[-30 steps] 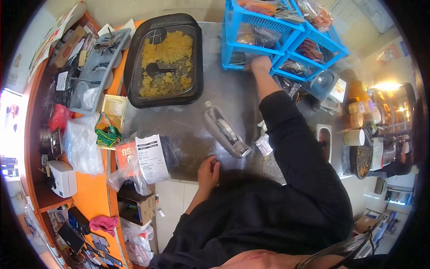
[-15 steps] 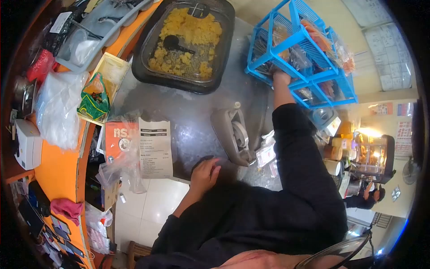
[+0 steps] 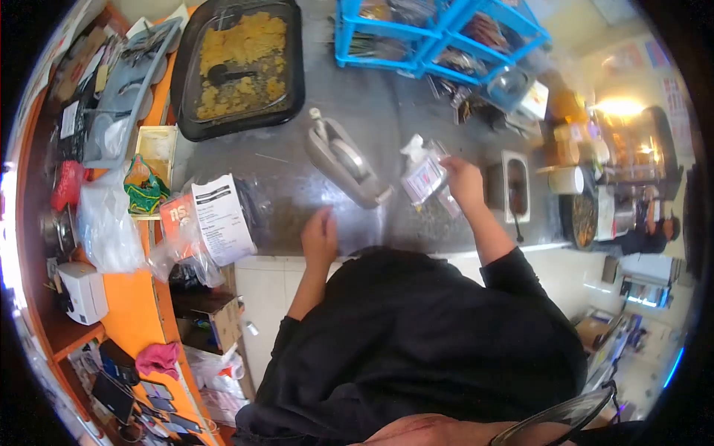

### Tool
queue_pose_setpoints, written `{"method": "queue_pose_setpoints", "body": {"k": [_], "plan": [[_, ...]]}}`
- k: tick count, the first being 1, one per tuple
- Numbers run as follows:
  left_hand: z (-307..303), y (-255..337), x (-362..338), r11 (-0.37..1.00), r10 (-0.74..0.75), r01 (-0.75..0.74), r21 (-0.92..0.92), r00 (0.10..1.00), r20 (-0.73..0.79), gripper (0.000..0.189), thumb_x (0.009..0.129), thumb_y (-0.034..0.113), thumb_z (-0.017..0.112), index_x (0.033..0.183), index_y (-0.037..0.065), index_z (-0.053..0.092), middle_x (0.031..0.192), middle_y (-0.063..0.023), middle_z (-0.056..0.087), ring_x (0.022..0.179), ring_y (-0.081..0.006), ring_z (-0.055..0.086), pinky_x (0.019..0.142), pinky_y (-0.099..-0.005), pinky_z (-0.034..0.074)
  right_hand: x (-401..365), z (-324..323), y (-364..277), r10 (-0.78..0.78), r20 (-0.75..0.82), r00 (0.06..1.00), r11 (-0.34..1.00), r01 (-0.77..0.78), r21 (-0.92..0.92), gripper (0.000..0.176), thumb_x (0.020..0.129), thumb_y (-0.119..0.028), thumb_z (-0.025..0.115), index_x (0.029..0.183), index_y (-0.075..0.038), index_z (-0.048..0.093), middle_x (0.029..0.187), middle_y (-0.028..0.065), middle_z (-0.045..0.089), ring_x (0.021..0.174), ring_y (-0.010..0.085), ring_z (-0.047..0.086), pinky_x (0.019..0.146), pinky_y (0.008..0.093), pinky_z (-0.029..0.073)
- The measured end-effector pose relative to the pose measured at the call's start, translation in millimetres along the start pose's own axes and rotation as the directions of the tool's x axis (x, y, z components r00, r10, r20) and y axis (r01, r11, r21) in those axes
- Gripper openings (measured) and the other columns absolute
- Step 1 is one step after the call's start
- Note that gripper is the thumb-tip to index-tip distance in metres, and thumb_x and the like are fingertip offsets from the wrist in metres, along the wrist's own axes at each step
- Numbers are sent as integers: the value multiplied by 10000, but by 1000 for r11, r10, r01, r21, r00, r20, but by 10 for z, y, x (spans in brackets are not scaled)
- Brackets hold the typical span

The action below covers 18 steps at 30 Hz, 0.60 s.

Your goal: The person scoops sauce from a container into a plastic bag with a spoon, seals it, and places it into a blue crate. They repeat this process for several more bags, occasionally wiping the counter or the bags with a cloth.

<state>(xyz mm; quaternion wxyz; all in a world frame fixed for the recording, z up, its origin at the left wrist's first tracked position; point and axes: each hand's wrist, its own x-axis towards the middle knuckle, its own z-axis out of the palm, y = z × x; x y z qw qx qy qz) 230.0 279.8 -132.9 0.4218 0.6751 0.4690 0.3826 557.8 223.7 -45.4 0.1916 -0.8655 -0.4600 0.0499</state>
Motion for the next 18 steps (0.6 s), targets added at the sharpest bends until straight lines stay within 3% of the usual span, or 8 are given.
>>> {"method": "queue_pose_setpoints", "body": {"k": [1,4,5,9,12,14,16,18], "plan": [[16,-52,-3,999,42,-42,-5,999,-25,206,925,103,548,1101,19,615,776,-60,590,691,-130,555,659,-263,463,-181,49,128,25,-16,1000,999,-26,-43,134,793,-184,681,905,-117,713,838,93,683,763,310,651,682,394,511],[20,-99,5,994,83,-86,-73,996,-42,200,952,117,525,1109,23,605,785,-37,584,704,-106,541,663,-244,455,-549,188,413,-3,-74,997,995,10,101,118,777,-189,694,864,-115,725,853,90,673,780,316,639,692,385,507],[16,-98,-22,982,-56,55,-182,998,3,207,952,133,522,1089,8,615,860,-72,625,788,-115,582,707,-264,475,-581,253,504,2,-54,999,992,5,124,111,778,-184,698,837,-96,732,873,83,666,795,313,632,699,379,501],[-3,41,-57,943,5,-18,-332,999,-39,188,966,147,516,1058,17,617,813,-12,592,720,-82,540,652,-219,441,-594,299,611,-66,-205,977,955,122,270,110,807,-177,675,824,-84,731,847,89,659,783,311,630,694,380,496],[82,454,-243,975,-5,27,-222,995,101,196,950,150,544,1078,14,603,776,-22,598,709,-87,539,652,-229,443,-636,20,457,-116,-331,936,952,200,234,87,805,-162,683,814,-92,733,827,92,657,766,292,632,688,369,497],[313,806,-290,999,35,-27,-33,954,296,213,925,161,573,1084,21,593,772,-78,628,712,-146,588,662,-279,466,-756,-214,189,-134,-300,945,884,251,394,67,800,-146,694,807,-91,732,822,93,655,759,278,629,679,360,498],[619,1283,-347,994,50,-4,-106,899,434,228,903,178,592,1078,31,592,821,-134,655,732,-226,633,668,-336,481,-934,-413,-87,-178,-259,949,777,297,555,54,795,-127,704,810,-80,729,819,90,653,749,254,627,665,342,499],[796,1538,-393,998,2,31,-54,852,524,232,904,188,591,1080,37,595,848,-142,668,759,-260,646,677,-353,487,-1052,-572,-228,-222,-212,952,673,306,674,62,796,-118,708,826,-66,726,814,87,653,736,229,625,650,321,498]]}}
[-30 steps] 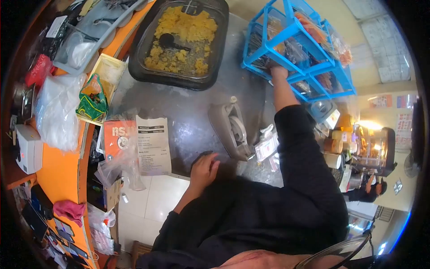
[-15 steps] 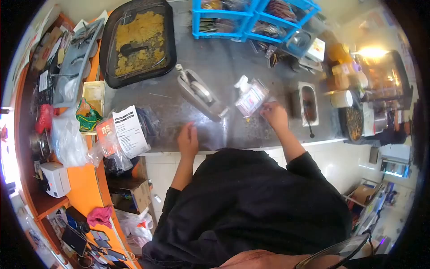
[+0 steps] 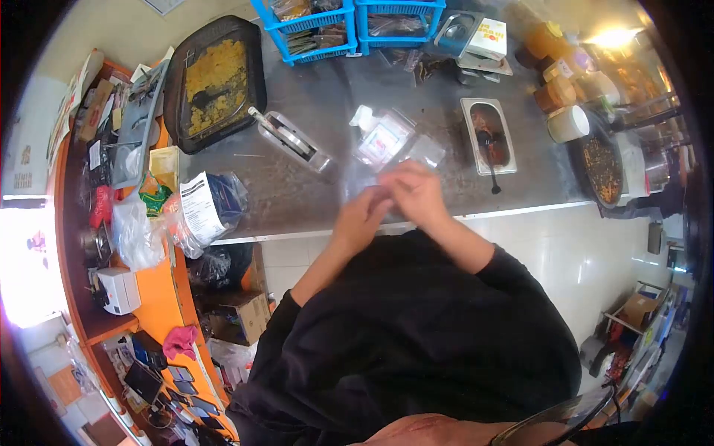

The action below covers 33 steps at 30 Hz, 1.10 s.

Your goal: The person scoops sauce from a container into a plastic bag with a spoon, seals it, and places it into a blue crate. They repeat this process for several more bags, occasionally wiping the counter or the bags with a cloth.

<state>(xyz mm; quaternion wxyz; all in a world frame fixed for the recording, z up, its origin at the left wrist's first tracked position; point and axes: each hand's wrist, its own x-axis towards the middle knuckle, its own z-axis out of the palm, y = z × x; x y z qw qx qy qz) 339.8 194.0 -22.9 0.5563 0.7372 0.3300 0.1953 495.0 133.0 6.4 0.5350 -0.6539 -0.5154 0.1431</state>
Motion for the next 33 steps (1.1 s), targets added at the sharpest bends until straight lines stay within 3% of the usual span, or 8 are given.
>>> {"method": "queue_pose_setpoints", "body": {"k": [1,4,13,18,25,28,31,33], "plan": [[67,82,29,1000,-26,25,15,999,45,233,905,194,590,1081,40,596,861,-147,674,773,-277,653,681,-362,489,-15,-36,-77,14,27,1000,998,-16,53,71,800,-120,707,836,-61,725,809,86,654,731,220,625,643,313,498],[229,246,77,999,-41,44,25,994,-104,228,904,190,596,1066,30,602,846,-131,671,729,-235,645,667,-349,492,-23,-244,-85,37,66,997,988,-46,146,109,800,-117,712,880,-44,725,798,90,656,720,200,623,625,294,493],[813,787,189,896,-154,93,-434,982,-106,94,933,85,585,881,8,597,677,12,580,591,-36,527,512,-194,428,148,-1069,-41,-28,83,996,991,17,131,178,787,-122,727,944,-42,698,794,95,663,709,211,638,654,295,498],[1008,882,295,963,-51,-7,-270,976,-210,151,933,85,590,798,16,595,631,-3,584,521,-49,513,474,-203,415,135,-1451,55,141,462,875,955,-244,170,150,811,-120,694,934,-36,680,812,106,700,700,215,667,669,299,501],[1308,1135,385,972,-38,-4,-234,984,-172,129,918,55,592,795,15,592,617,-17,596,516,-57,532,459,-204,413,159,-1807,244,79,400,913,966,-170,197,97,809,-108,667,861,-26,671,774,153,664,674,270,664,595,321,495],[1445,1177,353,990,-39,11,-144,981,-190,140,886,92,627,780,2,612,621,-18,593,536,-69,552,487,-233,443,141,-1856,381,-48,282,958,994,18,109,87,802,-111,662,836,-32,654,749,151,656,641,294,647,574,340,490],[1502,1037,348,1000,-25,28,12,979,-201,137,864,55,626,738,10,596,586,-11,587,526,-55,552,480,-210,428,146,-1931,446,-67,253,965,997,57,44,68,783,-116,657,802,-53,636,738,100,630,696,276,638,592,349,488],[1348,1130,327,978,-24,53,204,990,-141,128,839,28,621,718,13,584,548,-2,568,504,-66,547,467,-218,421,206,-2059,420,-343,431,835,905,417,-87,72,769,-129,663,797,-70,632,744,62,593,750,263,622,613,352,487]]}}
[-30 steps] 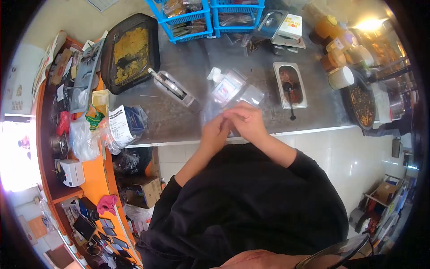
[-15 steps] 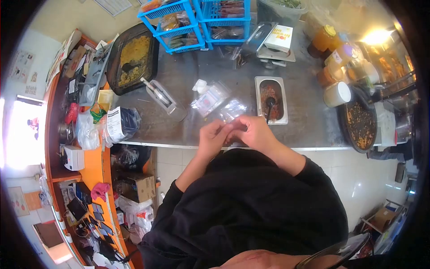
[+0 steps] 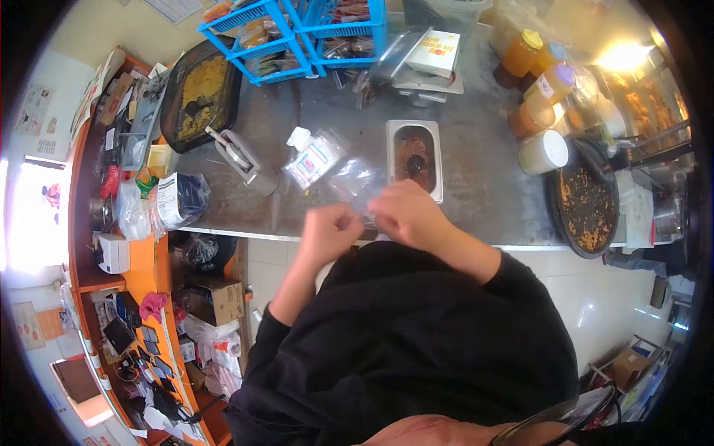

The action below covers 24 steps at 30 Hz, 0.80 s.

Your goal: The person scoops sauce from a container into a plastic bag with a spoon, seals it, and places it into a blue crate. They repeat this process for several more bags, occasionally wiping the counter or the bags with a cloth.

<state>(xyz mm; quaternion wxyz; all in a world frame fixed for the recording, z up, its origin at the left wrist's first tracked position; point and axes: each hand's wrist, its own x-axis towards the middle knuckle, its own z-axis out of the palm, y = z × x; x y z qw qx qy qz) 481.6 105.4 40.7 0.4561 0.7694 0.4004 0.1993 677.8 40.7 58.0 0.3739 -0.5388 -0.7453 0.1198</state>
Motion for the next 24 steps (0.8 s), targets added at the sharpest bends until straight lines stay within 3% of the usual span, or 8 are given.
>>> {"method": "queue_pose_setpoints", "body": {"k": [3,6,9,10,14,17,22,24], "plan": [[-284,352,71,942,26,-40,333,999,47,207,778,193,682,702,13,614,568,-56,567,543,-122,569,508,-328,439,-93,-23,-68,-156,200,967,977,181,-113,76,754,-167,669,773,-108,624,739,14,518,816,245,592,637,360,486],[-424,567,156,955,-144,87,283,972,187,261,865,246,622,987,17,653,902,-121,663,873,-165,630,748,-338,485,-13,-197,-167,-179,187,966,984,176,30,76,776,-196,664,806,-129,645,792,6,565,805,243,615,617,373,492],[-273,404,48,903,280,-137,-407,906,316,468,970,290,495,1321,-19,465,1295,-175,517,1226,-224,466,1017,-351,356,-42,-306,-171,-169,222,960,983,147,111,73,803,-194,646,855,-144,659,897,6,600,805,252,634,600,386,494],[-294,401,43,856,343,-11,-518,761,551,571,1021,328,367,1426,-65,273,1423,-179,362,1350,-262,298,1114,-359,214,-53,-328,-161,-150,280,948,984,115,136,75,810,-185,640,870,-146,661,934,7,603,804,258,639,596,391,496],[-128,365,-53,762,301,186,-620,746,594,548,1022,350,362,1398,-48,330,1369,-183,426,1270,-256,413,1071,-368,300,-83,-396,-160,-98,407,908,972,1,233,129,815,-107,610,936,-137,645,1006,48,594,860,290,632,644,384,503],[-141,304,-114,742,204,254,-620,796,570,547,1020,365,362,1398,-28,327,1307,-157,469,1194,-245,479,1025,-371,357,-95,-395,124,-21,212,977,900,-74,430,208,800,-71,609,992,-147,634,1024,71,591,935,297,607,739,373,497],[38,-5,-115,575,38,181,-798,968,247,615,976,476,423,1383,23,335,1176,-125,501,1025,-232,547,957,-393,417,-322,-261,457,-30,223,974,982,70,-175,261,758,-6,595,985,-131,627,1072,87,574,969,283,581,811,358,475],[112,-116,-103,545,44,122,-829,984,174,632,958,498,454,1383,47,335,1188,-123,493,999,-220,538,937,-387,423,-358,-142,573,-22,170,985,969,62,-239,247,755,-11,611,970,-126,647,1059,86,585,934,283,595,786,354,487]]}}
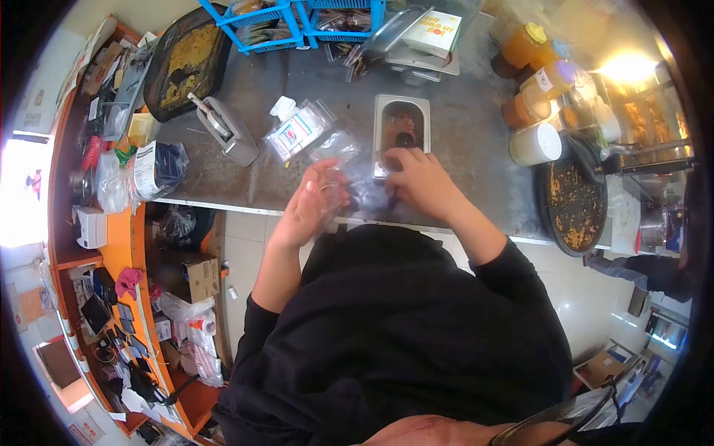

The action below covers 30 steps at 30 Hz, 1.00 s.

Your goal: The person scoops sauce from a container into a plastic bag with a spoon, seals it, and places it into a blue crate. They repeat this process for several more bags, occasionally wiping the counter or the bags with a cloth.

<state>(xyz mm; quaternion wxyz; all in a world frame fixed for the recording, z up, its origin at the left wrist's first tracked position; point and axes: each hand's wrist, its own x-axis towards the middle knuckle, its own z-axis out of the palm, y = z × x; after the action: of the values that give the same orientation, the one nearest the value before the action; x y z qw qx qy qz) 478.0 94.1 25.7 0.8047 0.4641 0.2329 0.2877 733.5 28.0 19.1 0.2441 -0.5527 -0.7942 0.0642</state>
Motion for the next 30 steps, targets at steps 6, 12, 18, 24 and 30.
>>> {"method": "queue_pose_setpoints", "body": {"k": [6,12,18,24,30], "plan": [[1,-129,10,994,-9,25,110,989,-148,733,903,581,509,1392,70,321,1199,-130,491,972,-204,528,914,-377,432,76,43,344,386,-312,868,895,-270,356,138,804,-47,640,933,-69,685,954,108,651,863,300,639,754,344,517],[-79,-278,14,953,-214,221,-207,975,55,723,934,582,439,1399,44,310,1243,-201,517,1065,-281,563,958,-430,443,-98,251,332,411,-221,884,839,-273,471,93,869,-56,605,900,-18,684,951,109,678,867,273,659,782,318,515],[-74,-427,-77,876,-373,391,-283,920,118,729,920,578,473,1410,61,320,1236,-190,525,1066,-296,569,964,-447,442,-97,232,326,457,-245,855,830,-311,463,93,887,-66,598,892,-12,674,935,114,683,851,245,672,755,305,514],[-88,-389,-56,898,-326,324,-298,944,44,627,946,400,524,1425,67,294,1228,-161,517,1083,-276,550,979,-419,434,-75,282,371,545,-239,804,740,-327,588,87,901,-64,585,924,-13,653,911,120,685,837,223,672,748,303,513],[-164,-601,199,889,181,-56,455,955,-235,657,909,201,590,1418,19,217,1244,-137,479,1152,-236,464,1009,-382,357,-120,380,459,680,-196,706,569,-339,749,98,930,-63,563,967,-2,630,893,85,681,824,153,647,749,291,515]]}}
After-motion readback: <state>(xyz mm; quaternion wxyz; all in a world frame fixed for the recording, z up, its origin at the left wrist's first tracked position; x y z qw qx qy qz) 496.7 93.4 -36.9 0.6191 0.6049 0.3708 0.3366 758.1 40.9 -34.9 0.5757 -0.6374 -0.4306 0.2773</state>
